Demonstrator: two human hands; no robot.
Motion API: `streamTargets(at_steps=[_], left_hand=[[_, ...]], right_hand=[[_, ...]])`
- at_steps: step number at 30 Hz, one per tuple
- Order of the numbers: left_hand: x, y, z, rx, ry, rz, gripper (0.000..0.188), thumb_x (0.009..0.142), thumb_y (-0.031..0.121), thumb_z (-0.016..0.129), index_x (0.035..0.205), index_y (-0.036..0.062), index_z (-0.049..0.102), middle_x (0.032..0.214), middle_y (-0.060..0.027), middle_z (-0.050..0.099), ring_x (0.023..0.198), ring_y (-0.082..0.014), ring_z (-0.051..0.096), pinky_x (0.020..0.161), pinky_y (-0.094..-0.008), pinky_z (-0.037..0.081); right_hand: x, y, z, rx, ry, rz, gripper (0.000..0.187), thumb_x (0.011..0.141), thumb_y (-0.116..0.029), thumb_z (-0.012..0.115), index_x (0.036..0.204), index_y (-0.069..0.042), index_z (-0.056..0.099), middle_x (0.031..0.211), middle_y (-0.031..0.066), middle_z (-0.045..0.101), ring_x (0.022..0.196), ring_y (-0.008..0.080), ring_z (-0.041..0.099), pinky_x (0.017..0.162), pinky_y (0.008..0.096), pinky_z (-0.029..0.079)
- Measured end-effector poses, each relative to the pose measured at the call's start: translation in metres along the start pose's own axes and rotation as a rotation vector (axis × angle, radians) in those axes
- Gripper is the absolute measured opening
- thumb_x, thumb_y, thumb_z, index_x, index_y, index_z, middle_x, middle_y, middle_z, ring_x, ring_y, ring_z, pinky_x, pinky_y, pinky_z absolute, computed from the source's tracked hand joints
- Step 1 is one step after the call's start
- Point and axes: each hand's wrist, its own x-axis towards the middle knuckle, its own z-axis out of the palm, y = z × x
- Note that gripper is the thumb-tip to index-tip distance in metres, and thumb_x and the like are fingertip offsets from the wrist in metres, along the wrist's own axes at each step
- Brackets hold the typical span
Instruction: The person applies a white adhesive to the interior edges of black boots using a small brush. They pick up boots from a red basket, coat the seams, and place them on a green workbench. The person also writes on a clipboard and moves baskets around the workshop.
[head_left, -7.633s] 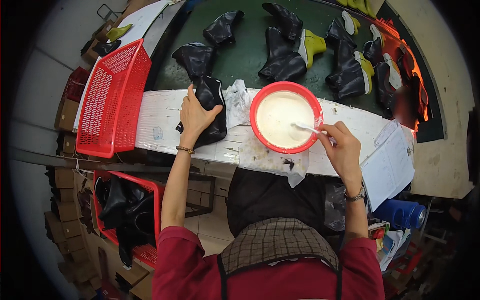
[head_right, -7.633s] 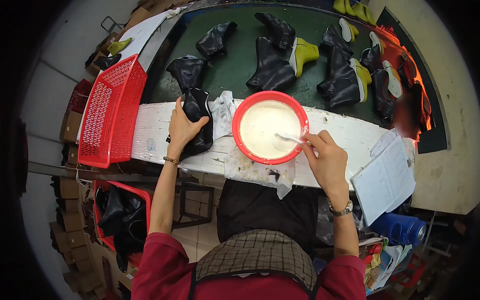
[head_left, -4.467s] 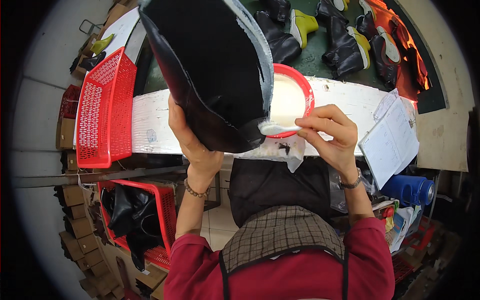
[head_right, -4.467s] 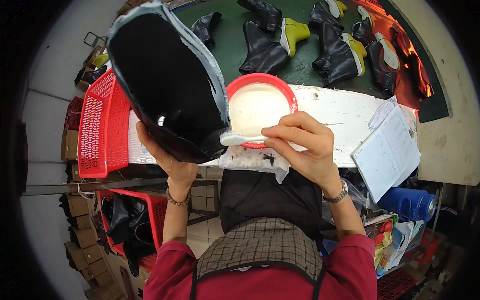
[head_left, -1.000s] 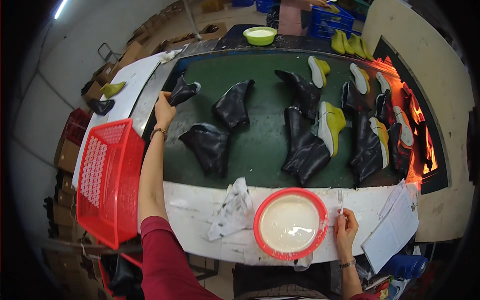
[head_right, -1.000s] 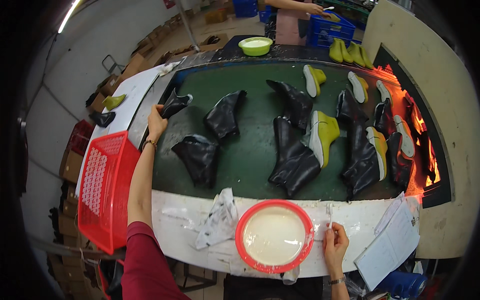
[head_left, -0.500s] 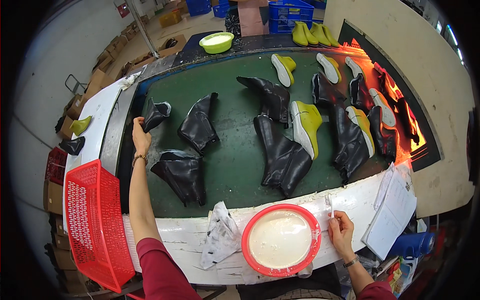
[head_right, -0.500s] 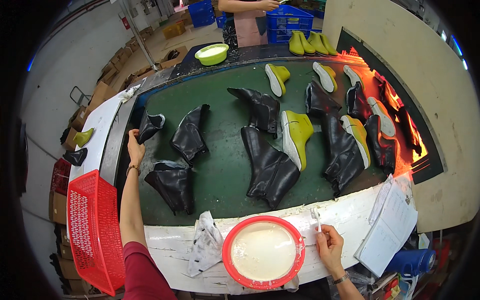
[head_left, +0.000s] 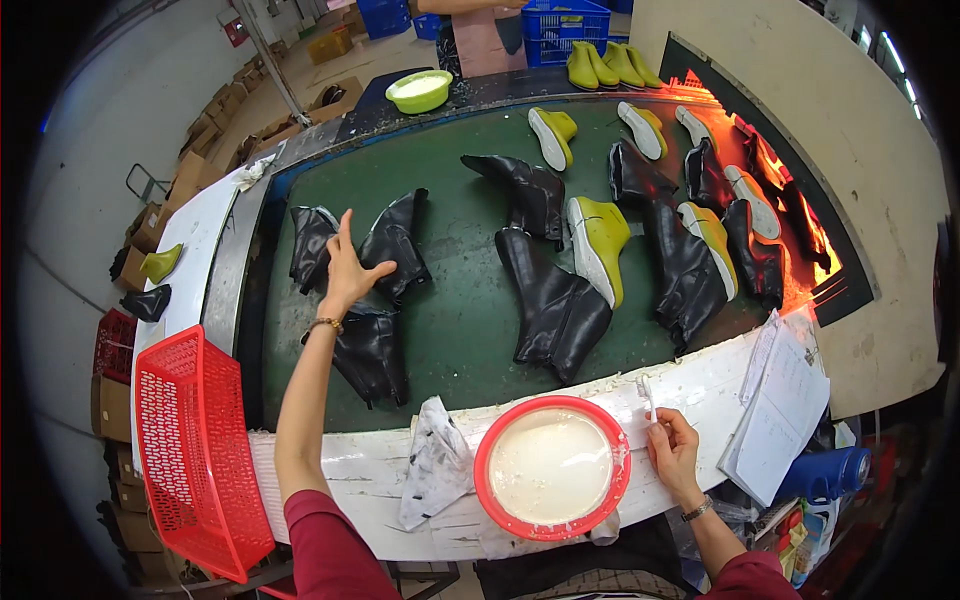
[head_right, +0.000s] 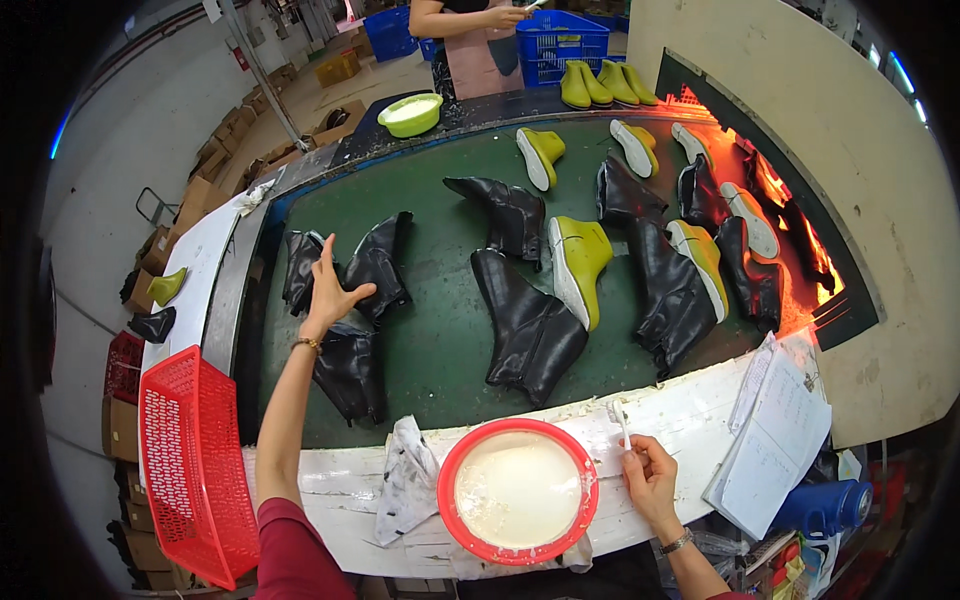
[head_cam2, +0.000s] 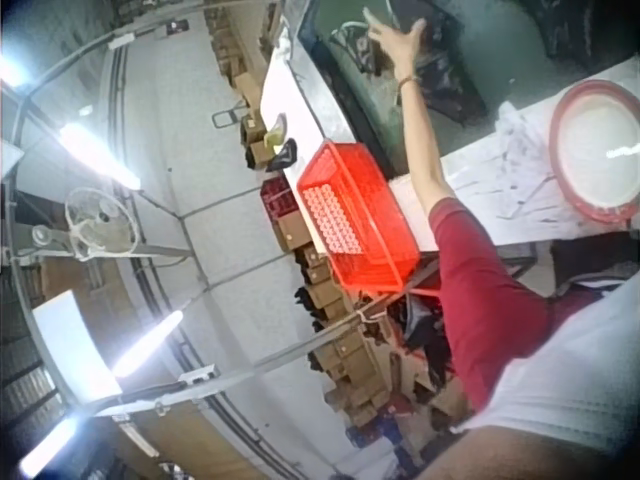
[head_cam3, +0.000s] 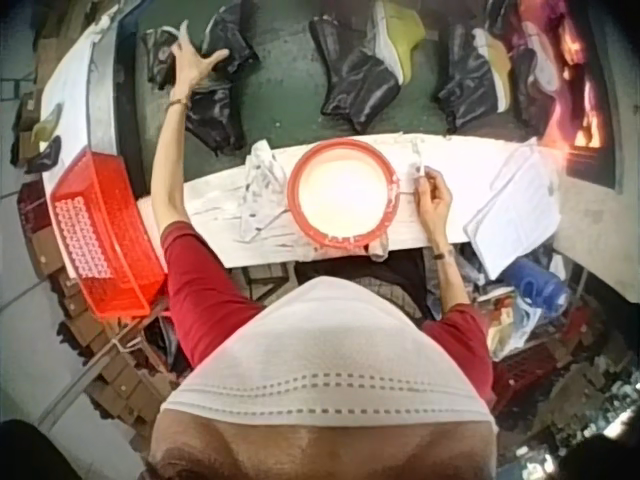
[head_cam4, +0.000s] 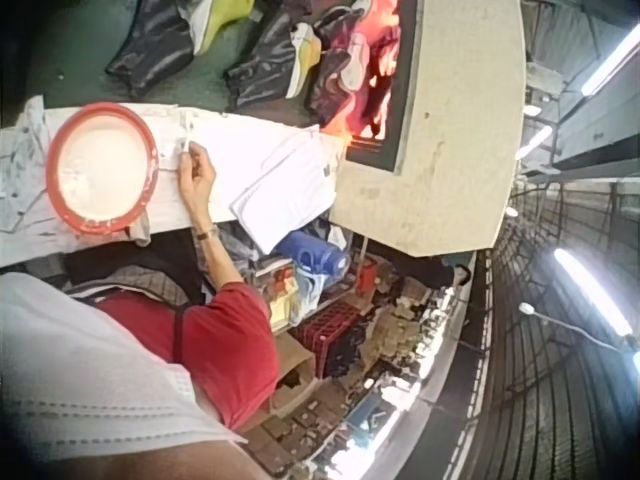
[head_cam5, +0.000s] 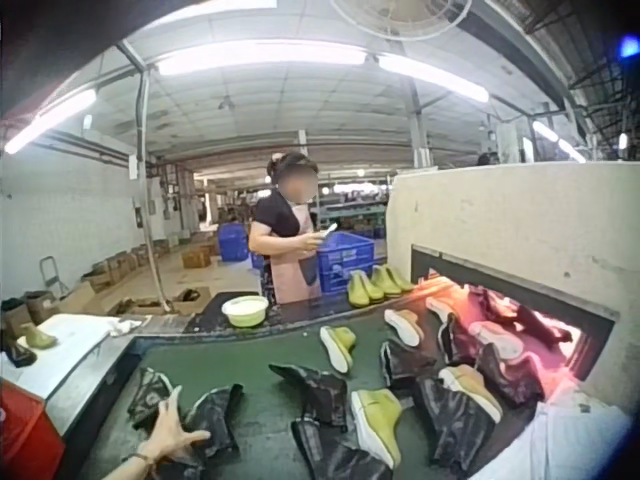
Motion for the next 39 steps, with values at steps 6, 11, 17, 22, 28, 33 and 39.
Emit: streamTargets(at_steps=[6, 11, 17, 22, 28, 33, 39], left_hand=[[-0.070, 0.032, -0.023, 0.040, 0.370, -0.028, 0.119, 0.070, 0.020, 0.093, 0.162, 0.0162, 0.017, 0.151, -0.0316, 0.030, 0.136, -0.0523, 0.040, 0.112, -0.0556, 0.038], [-0.176, 0.058, -0.023, 0.056, 0.124, -0.375, 0.137, 0.059, 0.024, 0.099, 0.163, 0.0207, 0.009, 0.158, -0.0372, 0.018, 0.139, -0.0582, 0.035, 0.110, -0.0582, 0.041], [-0.234, 0.100, -0.054, -0.091, 0.382, 0.094, 0.112, 0.063, 0.021, 0.093, 0.156, 0.0040, 0.031, 0.153, -0.0228, 0.040, 0.139, -0.0422, 0.041, 0.119, -0.0475, 0.033], [-0.347, 0.157, -0.114, -0.202, 0.323, -0.068, 0.053, 0.080, 0.014, 0.081, 0.130, 0.0116, 0.066, 0.139, -0.0203, 0.057, 0.128, -0.0365, 0.055, 0.109, -0.0444, 0.045], [-0.529, 0.162, -0.236, 0.494, 0.761, -0.518, 0.034, 0.082, 0.007, 0.070, 0.115, 0.0115, 0.073, 0.114, -0.0129, 0.072, 0.109, -0.0302, 0.067, 0.097, -0.0386, 0.052], [-0.683, 0.090, -0.295, 0.936, 0.572, -1.124, 0.049, 0.084, 0.007, 0.072, 0.132, 0.0130, 0.063, 0.131, -0.0148, 0.062, 0.121, -0.0381, 0.058, 0.105, -0.0433, 0.047], [-0.683, 0.038, -0.332, 1.126, -0.098, -1.204, 0.102, 0.067, 0.022, 0.091, 0.155, 0.0189, 0.040, 0.146, -0.0179, 0.054, 0.136, -0.0330, 0.052, 0.116, -0.0657, 0.024]], right_hand=[[-0.002, 0.002, -0.004, 0.007, 0.003, -0.021, 0.018, 0.103, -0.011, 0.060, 0.116, 0.001, 0.064, 0.071, -0.0053, 0.055, 0.054, 0.0005, 0.044, 0.048, 0.0185, 0.033], [-0.002, -0.002, -0.003, 0.049, -0.052, -0.038, 0.021, 0.106, -0.014, 0.058, 0.120, 0.000, 0.063, 0.072, -0.0073, 0.052, 0.053, -0.0002, 0.039, 0.046, 0.0184, 0.029], [-0.001, 0.012, -0.001, 0.035, -0.031, -0.156, 0.024, 0.108, -0.015, 0.053, 0.125, 0.001, 0.061, 0.069, -0.0074, 0.045, 0.053, -0.0003, 0.036, 0.044, 0.0189, 0.026], [-0.002, 0.016, -0.008, -0.014, -0.052, -0.211, 0.027, 0.108, -0.020, 0.056, 0.126, 0.000, 0.061, 0.066, -0.0066, 0.044, 0.052, 0.0007, 0.033, 0.043, 0.0205, 0.023], [-0.002, 0.014, -0.006, -0.041, -0.109, -0.230, 0.027, 0.108, -0.021, 0.057, 0.124, 0.000, 0.063, 0.065, -0.0066, 0.043, 0.051, 0.0013, 0.031, 0.044, 0.0207, 0.022], [-0.003, 0.015, -0.006, -0.063, -0.095, -0.228, 0.027, 0.108, -0.022, 0.057, 0.122, 0.000, 0.063, 0.065, -0.0066, 0.043, 0.051, 0.0010, 0.032, 0.044, 0.0205, 0.023], [-0.002, 0.019, -0.008, -0.040, -0.089, -0.232, 0.025, 0.108, -0.020, 0.055, 0.121, -0.001, 0.064, 0.066, -0.0083, 0.044, 0.053, 0.0003, 0.034, 0.045, 0.0200, 0.025]])
